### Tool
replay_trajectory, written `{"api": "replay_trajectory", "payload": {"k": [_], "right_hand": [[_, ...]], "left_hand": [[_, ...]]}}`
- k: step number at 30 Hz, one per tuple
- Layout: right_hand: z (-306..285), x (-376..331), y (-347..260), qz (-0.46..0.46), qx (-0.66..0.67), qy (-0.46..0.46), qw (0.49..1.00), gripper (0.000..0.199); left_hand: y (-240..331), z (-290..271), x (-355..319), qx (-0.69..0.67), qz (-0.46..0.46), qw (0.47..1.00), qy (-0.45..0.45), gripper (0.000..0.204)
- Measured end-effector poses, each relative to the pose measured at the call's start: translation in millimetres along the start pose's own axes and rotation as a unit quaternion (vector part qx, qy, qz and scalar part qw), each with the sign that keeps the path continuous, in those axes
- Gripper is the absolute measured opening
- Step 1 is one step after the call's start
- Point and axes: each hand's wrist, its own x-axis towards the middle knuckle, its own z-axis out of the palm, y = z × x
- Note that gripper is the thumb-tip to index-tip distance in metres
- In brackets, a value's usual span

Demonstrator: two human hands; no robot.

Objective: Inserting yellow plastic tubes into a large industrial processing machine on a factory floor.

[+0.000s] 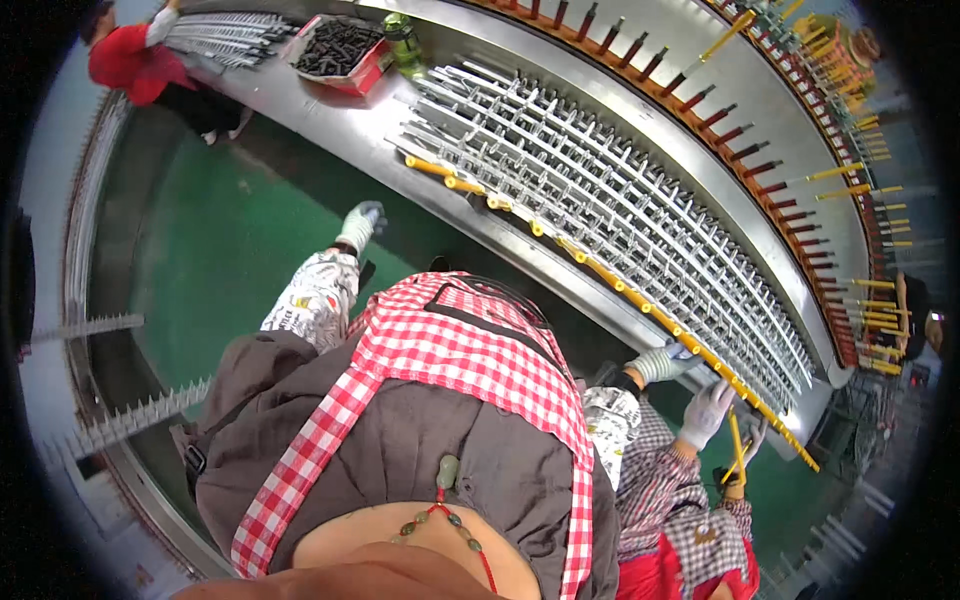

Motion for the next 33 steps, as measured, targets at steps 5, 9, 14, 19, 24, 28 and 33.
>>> {"api": "replay_trajectory", "payload": {"k": [5, 9, 14, 19, 24, 28, 33], "right_hand": [[79.7, 16.6, 25.8, 0.043, 0.258, -0.026, 0.965, 0.019], [-88.3, 48.1, -292.5, 0.442, 0.751, 0.018, 0.491, 0.026], [-98.6, 39.6, -294.9, 0.368, 0.698, 0.013, 0.614, 0.025], [-126.2, 62.7, -306.5, 0.300, 0.658, -0.006, 0.691, 0.024], [-124.1, 83.7, -317.7, 0.235, 0.696, -0.066, 0.675, 0.025], [-134.5, 98.9, -316.8, 0.203, 0.765, -0.137, 0.596, 0.028], [-104.2, 163.5, -347.9, 0.229, 0.911, -0.145, 0.311, 0.031]], "left_hand": [[67.5, 24.4, 89.4, -0.091, 0.192, 0.977, 0.032, 0.022], [140.3, -20.5, 119.9, 0.357, 0.437, 0.822, 0.073, 0.043], [210.0, 10.5, 133.0, 0.609, 0.541, 0.565, -0.132, 0.058], [246.7, 4.8, 127.8, 0.640, 0.534, 0.532, -0.151, 0.045], [258.1, -13.2, 162.1, 0.679, 0.499, 0.514, -0.158, 0.029], [300.1, -2.6, 129.4, 0.639, 0.495, 0.549, -0.210, 0.027], [312.9, -16.2, 79.3, 0.665, 0.546, 0.429, -0.274, 0.021]]}}
